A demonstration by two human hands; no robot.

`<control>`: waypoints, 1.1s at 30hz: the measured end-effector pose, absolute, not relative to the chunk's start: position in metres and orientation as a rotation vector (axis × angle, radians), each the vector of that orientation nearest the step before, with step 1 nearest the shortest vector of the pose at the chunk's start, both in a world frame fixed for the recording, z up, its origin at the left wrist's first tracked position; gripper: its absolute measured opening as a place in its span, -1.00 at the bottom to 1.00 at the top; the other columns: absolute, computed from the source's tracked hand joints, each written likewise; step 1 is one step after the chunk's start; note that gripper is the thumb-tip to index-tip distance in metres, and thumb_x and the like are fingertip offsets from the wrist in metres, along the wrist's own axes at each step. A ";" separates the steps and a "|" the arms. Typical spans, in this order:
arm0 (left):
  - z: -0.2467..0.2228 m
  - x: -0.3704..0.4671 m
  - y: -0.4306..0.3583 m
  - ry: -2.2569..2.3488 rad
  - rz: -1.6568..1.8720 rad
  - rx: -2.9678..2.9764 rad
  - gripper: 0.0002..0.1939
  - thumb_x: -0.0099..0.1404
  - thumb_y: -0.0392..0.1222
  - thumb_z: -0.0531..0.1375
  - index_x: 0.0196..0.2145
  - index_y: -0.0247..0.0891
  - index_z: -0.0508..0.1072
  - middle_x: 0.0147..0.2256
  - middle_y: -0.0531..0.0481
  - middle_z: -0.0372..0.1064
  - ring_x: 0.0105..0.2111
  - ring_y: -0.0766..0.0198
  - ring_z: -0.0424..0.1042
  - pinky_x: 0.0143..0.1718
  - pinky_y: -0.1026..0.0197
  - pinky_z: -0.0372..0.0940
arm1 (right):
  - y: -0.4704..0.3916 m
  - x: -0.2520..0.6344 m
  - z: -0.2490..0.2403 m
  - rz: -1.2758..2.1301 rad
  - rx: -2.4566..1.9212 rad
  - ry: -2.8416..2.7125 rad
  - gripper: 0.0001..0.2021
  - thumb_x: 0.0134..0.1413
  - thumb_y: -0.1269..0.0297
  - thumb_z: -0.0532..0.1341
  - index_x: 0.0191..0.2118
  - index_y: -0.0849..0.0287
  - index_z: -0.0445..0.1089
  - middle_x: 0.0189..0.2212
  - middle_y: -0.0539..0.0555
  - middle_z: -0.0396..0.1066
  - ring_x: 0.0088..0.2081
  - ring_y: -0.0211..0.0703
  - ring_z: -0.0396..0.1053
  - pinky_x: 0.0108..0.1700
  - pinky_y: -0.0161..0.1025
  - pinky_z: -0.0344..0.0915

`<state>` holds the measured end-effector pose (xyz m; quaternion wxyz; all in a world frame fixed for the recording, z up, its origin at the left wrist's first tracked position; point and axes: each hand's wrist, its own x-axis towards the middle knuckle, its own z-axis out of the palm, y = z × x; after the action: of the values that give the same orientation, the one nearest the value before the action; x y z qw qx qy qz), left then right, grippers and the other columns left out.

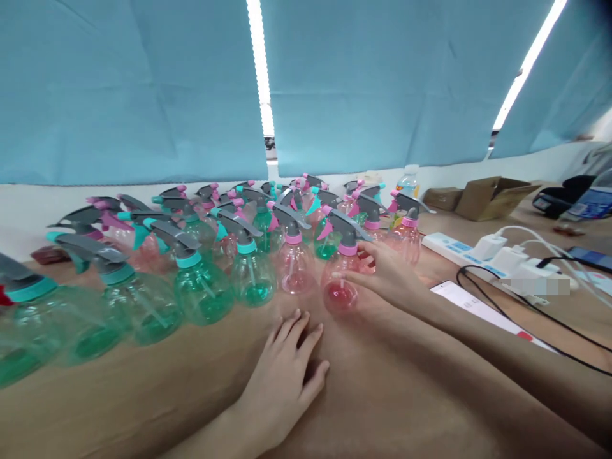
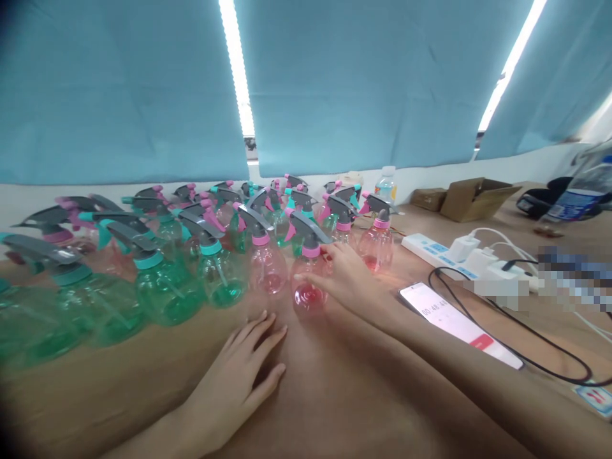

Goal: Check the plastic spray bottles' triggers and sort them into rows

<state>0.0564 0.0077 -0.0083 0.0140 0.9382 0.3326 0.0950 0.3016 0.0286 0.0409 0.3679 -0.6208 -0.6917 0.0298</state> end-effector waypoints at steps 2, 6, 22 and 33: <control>-0.008 0.056 0.008 1.035 0.284 2.926 -0.54 0.36 -0.10 0.10 0.17 -0.29 0.28 0.22 -0.25 0.13 0.22 -0.10 0.09 0.14 -0.21 0.11 | 0.036 0.300 0.045 0.081 -1.598 -1.780 -0.59 -0.02 -0.05 0.26 -0.16 0.17 0.40 -0.19 0.16 0.45 -0.13 0.05 0.37 -0.20 -0.06 0.30; -0.008 0.056 0.008 1.019 0.297 2.933 -0.54 0.37 -0.08 0.09 0.17 -0.28 0.28 0.21 -0.25 0.13 0.21 -0.11 0.11 0.12 -0.23 0.12 | 0.048 0.297 0.052 0.084 -1.631 -1.789 -0.60 -0.03 -0.03 0.27 -0.18 0.18 0.43 -0.23 0.17 0.49 -0.16 0.08 0.40 -0.19 -0.05 0.31; -0.012 0.053 0.010 1.002 0.312 2.959 -0.53 0.37 -0.08 0.08 0.18 -0.26 0.26 0.22 -0.22 0.13 0.20 -0.11 0.13 0.09 -0.24 0.17 | 0.069 0.295 0.055 0.003 -1.730 -1.749 -0.60 -0.05 0.03 0.29 -0.17 0.24 0.45 -0.19 0.25 0.51 -0.12 0.21 0.44 -0.18 0.02 0.37; -0.017 0.051 0.011 0.978 0.428 2.937 -0.53 0.36 -0.09 0.08 0.19 -0.22 0.26 0.21 -0.18 0.15 0.19 -0.09 0.15 0.13 -0.20 0.13 | 0.055 0.303 0.057 -0.026 -1.682 -1.750 -0.38 0.00 -0.01 0.25 0.09 0.35 0.32 0.00 0.28 0.43 0.04 0.17 0.35 0.00 0.04 0.29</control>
<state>0.0510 0.0114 -0.0173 0.0085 0.9398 0.3130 0.1368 0.3028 0.0545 0.0567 0.3497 -0.6491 -0.6755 -0.0100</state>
